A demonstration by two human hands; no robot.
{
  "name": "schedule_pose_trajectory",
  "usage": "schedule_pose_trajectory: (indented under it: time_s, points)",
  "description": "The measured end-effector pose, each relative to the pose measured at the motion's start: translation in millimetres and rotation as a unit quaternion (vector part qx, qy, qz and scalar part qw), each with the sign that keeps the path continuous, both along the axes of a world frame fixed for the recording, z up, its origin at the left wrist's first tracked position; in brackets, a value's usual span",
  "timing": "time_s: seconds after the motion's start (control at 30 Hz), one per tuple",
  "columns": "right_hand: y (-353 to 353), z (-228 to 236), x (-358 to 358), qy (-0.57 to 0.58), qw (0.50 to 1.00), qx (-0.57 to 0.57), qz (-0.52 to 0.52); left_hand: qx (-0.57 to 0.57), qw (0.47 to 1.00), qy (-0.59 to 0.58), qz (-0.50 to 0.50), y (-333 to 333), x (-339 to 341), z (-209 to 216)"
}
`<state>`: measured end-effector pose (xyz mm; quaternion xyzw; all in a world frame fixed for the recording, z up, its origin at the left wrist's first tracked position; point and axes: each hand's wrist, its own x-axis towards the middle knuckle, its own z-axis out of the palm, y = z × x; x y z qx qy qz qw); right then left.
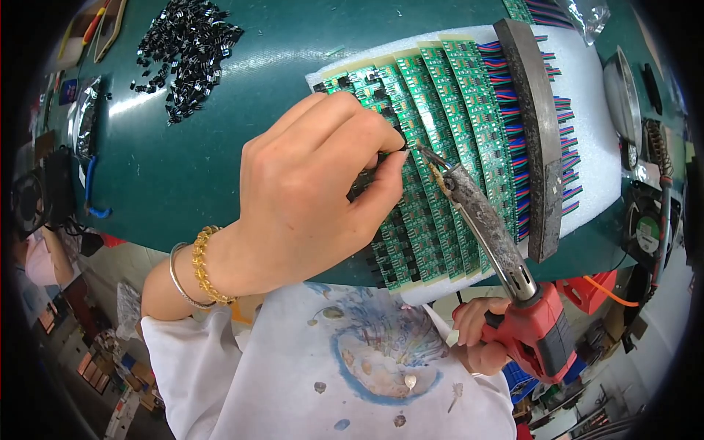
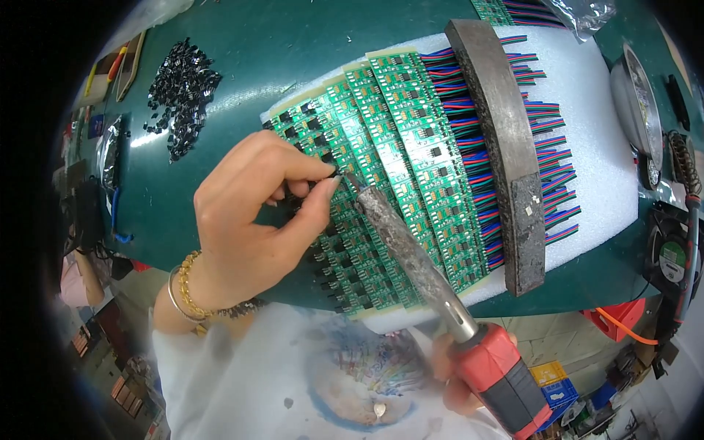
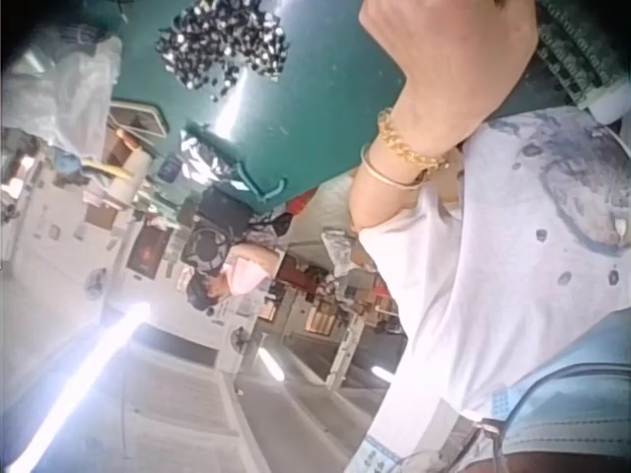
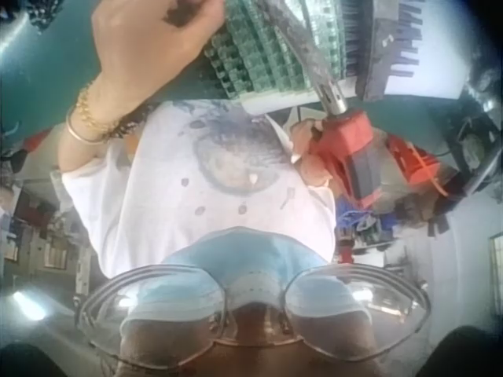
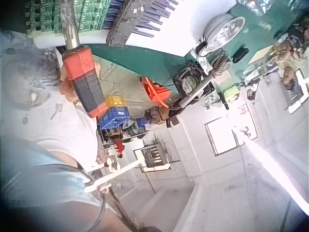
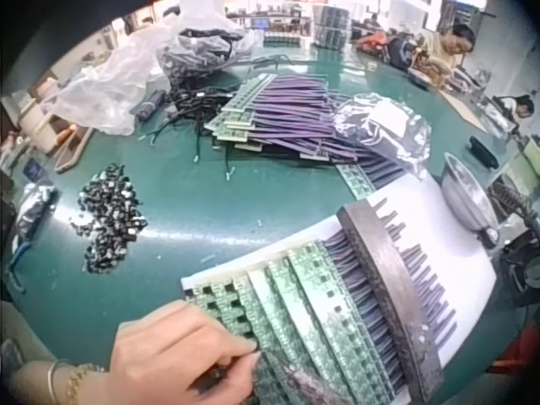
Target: The person picks up small electronic components from the table by hand and solders them onto circuit boards using a handheld soldering tool.
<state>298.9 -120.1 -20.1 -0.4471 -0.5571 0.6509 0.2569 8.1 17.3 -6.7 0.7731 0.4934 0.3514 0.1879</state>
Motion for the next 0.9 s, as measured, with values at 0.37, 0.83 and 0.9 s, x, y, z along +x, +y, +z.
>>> schedule_pose_trajectory:
  time_s: [0.37,0.83,0.9]
  points:
    - [16.0,39.0,-16.7,-0.056,0.946,-0.300,-0.106,0.001,1.000,-0.005,-0.004,1.2,2.6,-0.3]
    - [-0.1,-29.4,-6.9,0.111,0.985,0.056,-0.122,0.006,1.000,-0.015,0.011,-0.6,-2.8,-1.5]
    - [-6.7,-30.8,-9.1,0.130,0.974,0.081,-0.165,0.021,0.999,-0.030,0.004,-0.1,-1.5,-0.5]
